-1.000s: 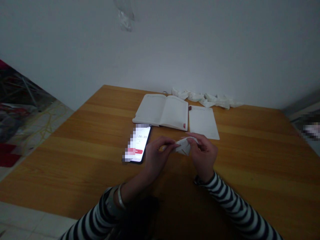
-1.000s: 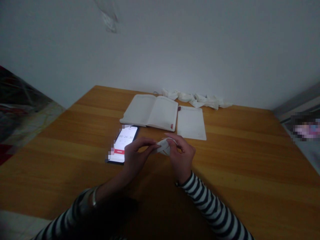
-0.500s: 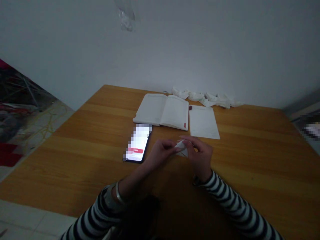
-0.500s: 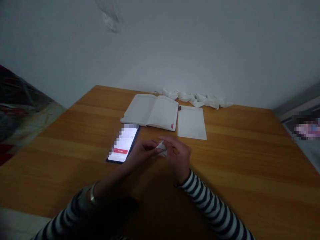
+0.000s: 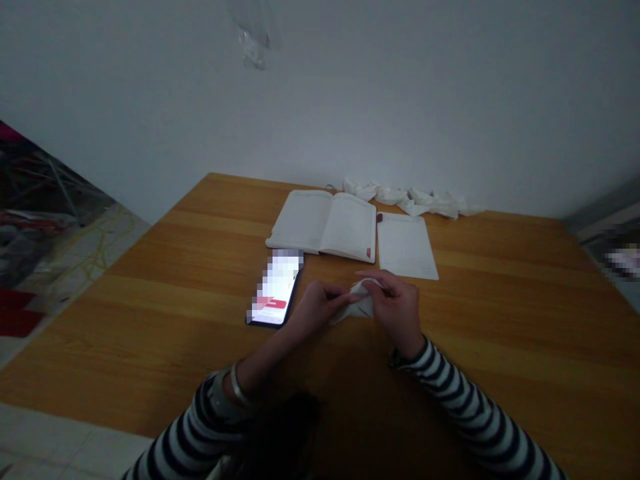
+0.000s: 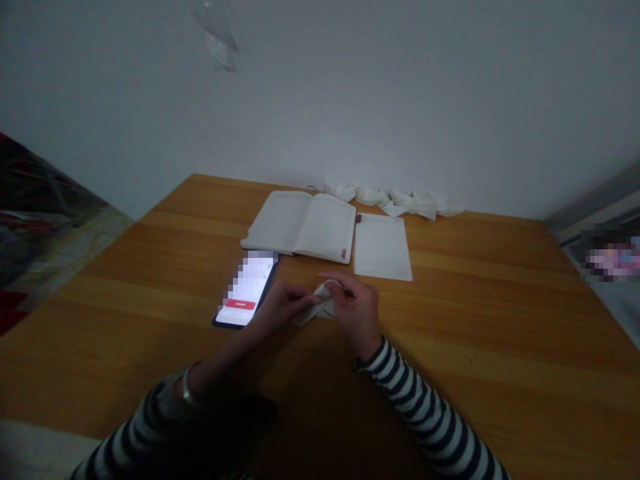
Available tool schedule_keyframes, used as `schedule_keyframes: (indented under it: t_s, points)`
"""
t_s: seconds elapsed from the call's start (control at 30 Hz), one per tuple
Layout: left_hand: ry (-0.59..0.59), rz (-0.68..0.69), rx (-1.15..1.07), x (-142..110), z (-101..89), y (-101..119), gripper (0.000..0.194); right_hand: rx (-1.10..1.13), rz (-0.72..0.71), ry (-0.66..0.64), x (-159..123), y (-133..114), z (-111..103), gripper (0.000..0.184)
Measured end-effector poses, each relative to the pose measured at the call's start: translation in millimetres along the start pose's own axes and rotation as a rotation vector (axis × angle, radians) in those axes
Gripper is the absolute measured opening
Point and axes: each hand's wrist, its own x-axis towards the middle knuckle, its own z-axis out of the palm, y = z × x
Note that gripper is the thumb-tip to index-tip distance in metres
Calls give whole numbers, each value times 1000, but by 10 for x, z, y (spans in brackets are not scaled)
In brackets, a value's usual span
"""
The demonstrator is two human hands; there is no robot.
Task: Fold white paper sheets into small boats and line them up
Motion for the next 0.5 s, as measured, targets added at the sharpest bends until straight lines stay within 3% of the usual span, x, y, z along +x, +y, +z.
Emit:
schedule_keyframes:
  t_s: [0.2, 0.27, 0.37, 0.5]
  points:
    - [214, 146, -115, -41, 72, 97, 18, 147, 91, 38, 93, -48, -87, 12]
    - [223, 141, -170, -28, 37, 95, 30, 191, 131, 75, 145, -61, -137, 15]
    - [114, 133, -225, 13, -114, 77, 33, 245, 237, 61, 227, -33, -211, 22]
    - [-206, 133, -208, 50, -284, 65, 27, 204, 253, -102, 286, 49, -259, 25]
